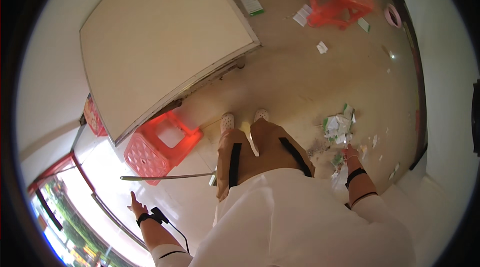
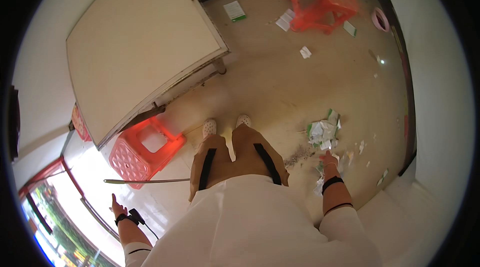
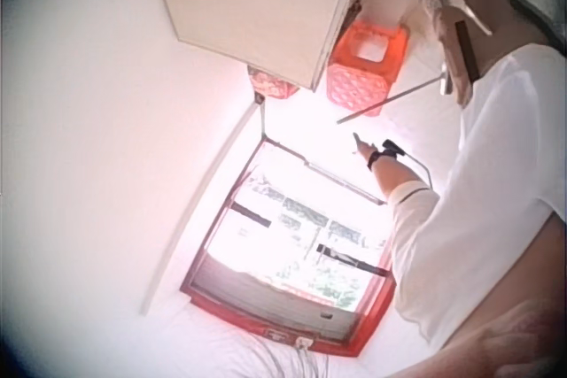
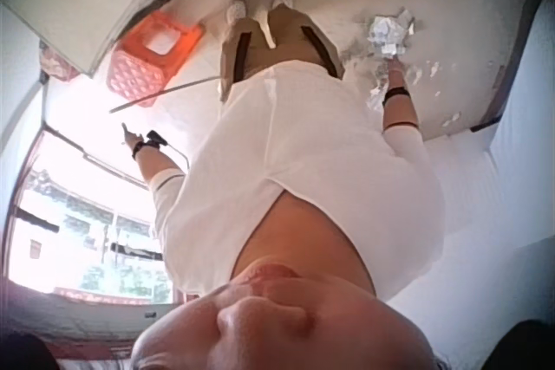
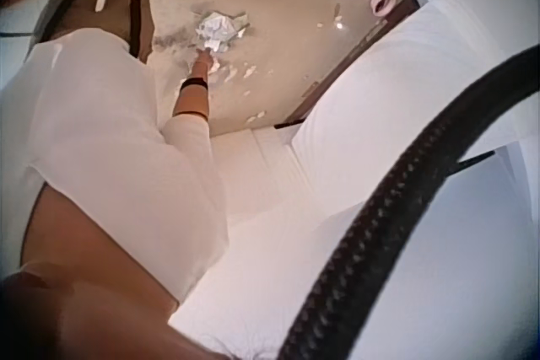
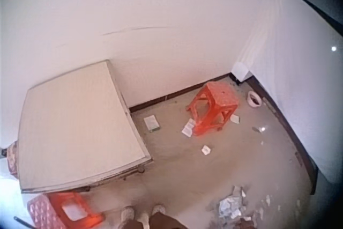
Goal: The person sweeps scattered paper and plastic debris on a tiled floor using a broom and dustpan. They move a red plastic stool and a metal table to access areas underneath, then continue sweeping the remaining debris into a pile.
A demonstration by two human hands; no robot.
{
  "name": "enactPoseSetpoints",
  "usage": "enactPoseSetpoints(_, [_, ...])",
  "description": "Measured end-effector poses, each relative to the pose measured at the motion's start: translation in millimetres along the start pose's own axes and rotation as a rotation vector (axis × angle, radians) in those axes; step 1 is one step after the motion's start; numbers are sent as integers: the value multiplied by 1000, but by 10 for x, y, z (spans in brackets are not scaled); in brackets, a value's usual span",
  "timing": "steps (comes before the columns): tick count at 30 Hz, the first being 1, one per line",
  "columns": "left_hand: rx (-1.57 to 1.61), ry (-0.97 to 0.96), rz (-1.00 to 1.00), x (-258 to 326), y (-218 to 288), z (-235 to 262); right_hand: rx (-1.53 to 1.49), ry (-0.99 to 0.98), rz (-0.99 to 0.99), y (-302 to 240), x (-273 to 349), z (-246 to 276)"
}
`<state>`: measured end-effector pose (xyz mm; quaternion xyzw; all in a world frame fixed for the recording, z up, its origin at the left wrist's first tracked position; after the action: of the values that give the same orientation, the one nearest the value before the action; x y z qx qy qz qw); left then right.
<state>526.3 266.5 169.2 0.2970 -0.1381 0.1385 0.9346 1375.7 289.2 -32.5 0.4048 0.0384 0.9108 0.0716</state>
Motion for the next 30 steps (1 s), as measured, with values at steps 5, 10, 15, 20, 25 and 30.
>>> enactPoseSetpoints(5, [-8, -124, 62, -450, -158, -325, -279, -42, -51, 532, 653, 112])
enactPoseSetpoints(10, [4, -209, 15, -683, -299, -493, -403, -99, 17, 780, 1153, -169])
enactPoseSetpoints(15, [29, -437, -18, -1216, -446, -592, -383, -61, 48, 812, 1688, -582])
enactPoseSetpoints(20, [70, -584, -86, -1423, -509, -621, -362, -72, 131, 731, 2213, -645])
enactPoseSetpoints(25, [26, -619, -123, -1620, -601, -716, -287, 2, 191, 867, 2365, -512])
enactPoseSetpoints(30, [-6, -809, -425, -1500, -577, -1046, -380, -34, 126, 1117, 2198, -540])
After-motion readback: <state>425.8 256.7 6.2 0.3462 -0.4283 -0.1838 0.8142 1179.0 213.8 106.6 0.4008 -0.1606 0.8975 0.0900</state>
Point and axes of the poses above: each hand's wrist, its own x-axis away from the middle knuckle, its own z-axis out of the back of the hand, y = z × x, the point moved 3 cm from there along -x, towards the middle knuckle, and after that the axes turned 6 degrees about -z, right-handed, at the moved point
